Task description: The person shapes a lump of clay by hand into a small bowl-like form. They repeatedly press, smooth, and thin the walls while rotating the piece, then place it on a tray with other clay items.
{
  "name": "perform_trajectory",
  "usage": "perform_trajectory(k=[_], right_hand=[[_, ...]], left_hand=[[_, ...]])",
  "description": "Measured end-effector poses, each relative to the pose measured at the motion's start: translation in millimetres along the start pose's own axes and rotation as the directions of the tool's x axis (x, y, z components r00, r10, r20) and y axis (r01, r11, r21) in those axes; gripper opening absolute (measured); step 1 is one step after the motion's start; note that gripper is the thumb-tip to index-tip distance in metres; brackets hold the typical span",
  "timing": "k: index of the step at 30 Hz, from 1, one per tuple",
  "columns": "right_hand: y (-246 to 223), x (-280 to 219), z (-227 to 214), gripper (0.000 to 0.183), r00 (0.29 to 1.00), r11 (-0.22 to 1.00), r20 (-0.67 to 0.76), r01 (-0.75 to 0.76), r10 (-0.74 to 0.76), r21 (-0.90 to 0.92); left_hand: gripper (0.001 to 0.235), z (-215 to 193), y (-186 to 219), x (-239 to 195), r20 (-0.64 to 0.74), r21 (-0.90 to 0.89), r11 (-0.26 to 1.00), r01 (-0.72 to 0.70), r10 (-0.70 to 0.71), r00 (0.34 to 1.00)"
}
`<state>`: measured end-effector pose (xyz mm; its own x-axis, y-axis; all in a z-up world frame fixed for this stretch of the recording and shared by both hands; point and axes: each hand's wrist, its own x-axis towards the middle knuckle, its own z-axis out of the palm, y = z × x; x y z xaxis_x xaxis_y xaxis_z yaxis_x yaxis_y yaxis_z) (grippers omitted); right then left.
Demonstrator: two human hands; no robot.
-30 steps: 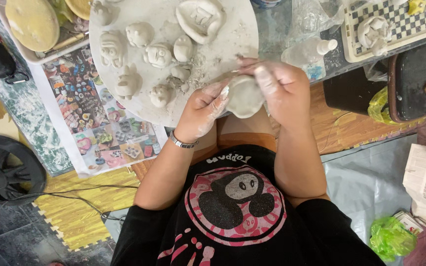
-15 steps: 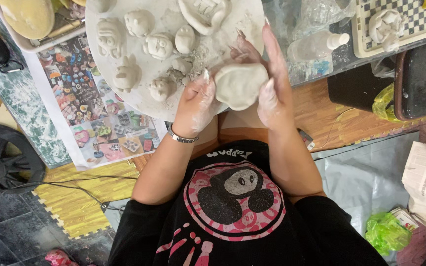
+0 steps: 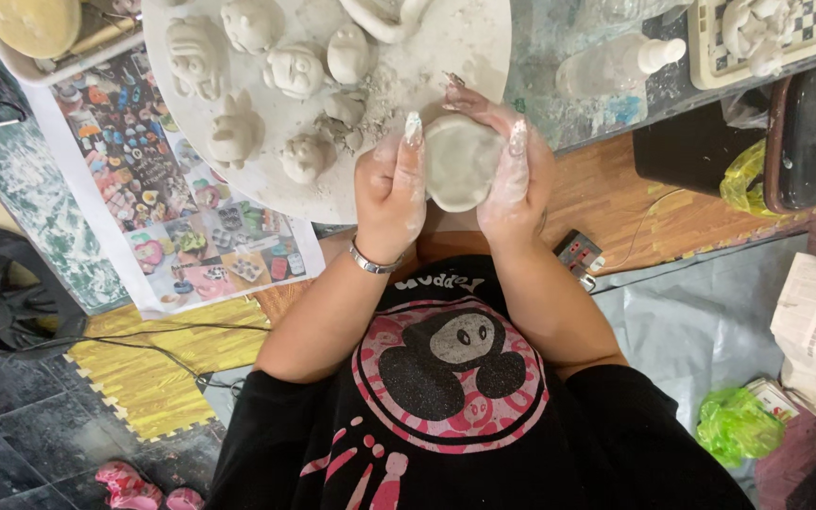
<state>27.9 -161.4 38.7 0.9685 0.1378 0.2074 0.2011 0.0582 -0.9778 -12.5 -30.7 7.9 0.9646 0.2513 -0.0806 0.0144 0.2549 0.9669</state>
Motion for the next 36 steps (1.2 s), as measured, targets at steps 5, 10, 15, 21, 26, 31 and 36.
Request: perform_trajectory(k=[5, 10, 15, 21, 26, 31, 36], right_hand=[[-3, 1, -1, 0.056, 0.999, 0.996, -0.009, -0.033, 0.032, -0.088], [-1, -3, -1, 0.054, 0.997, 0.994, -0.036, -0.068, 0.065, -0.085], [4, -1, -5, 0.056, 0.995, 0.993, 0.082, -0.069, 0.061, 0.092], [6, 10, -1, 0.103, 0.996, 0.931, 0.084, -0.056, 0.028, 0.36], [3, 8, -19, 0.125, 0.977, 0.989, 0.197, -0.106, 0.084, 0.103], [5, 11, -38, 0.113, 0.979, 0.998, 0.194, -0.058, 0.057, -0.002], [-2, 15, -27, 0.108, 0.998, 0.999, 0.07, -0.004, 0.002, 0.042]], left_hand=[[0.036, 0, 3, 2, -0.001, 0.025, 0.999, 0.033, -0.033, 0.999], [0.037, -1, 4, 2, 0.006, 0.043, 0.998, 0.046, -0.047, 0.999], [0.038, -5, -1, 6, 0.033, 0.029, 0.996, 0.083, -0.084, 0.996], [0.051, -8, -14, 8, 0.182, -0.688, 0.671, 0.277, -0.21, 0.961], [0.059, -14, -20, 1, 0.296, -0.483, 0.843, 0.237, -0.097, 0.95], [0.072, -17, -7, 6, 0.468, -0.499, 0.821, 0.277, -0.014, 0.884], [0.079, -13, 9, 18, 0.532, -0.537, 0.791, 0.292, 0.049, 0.845]])
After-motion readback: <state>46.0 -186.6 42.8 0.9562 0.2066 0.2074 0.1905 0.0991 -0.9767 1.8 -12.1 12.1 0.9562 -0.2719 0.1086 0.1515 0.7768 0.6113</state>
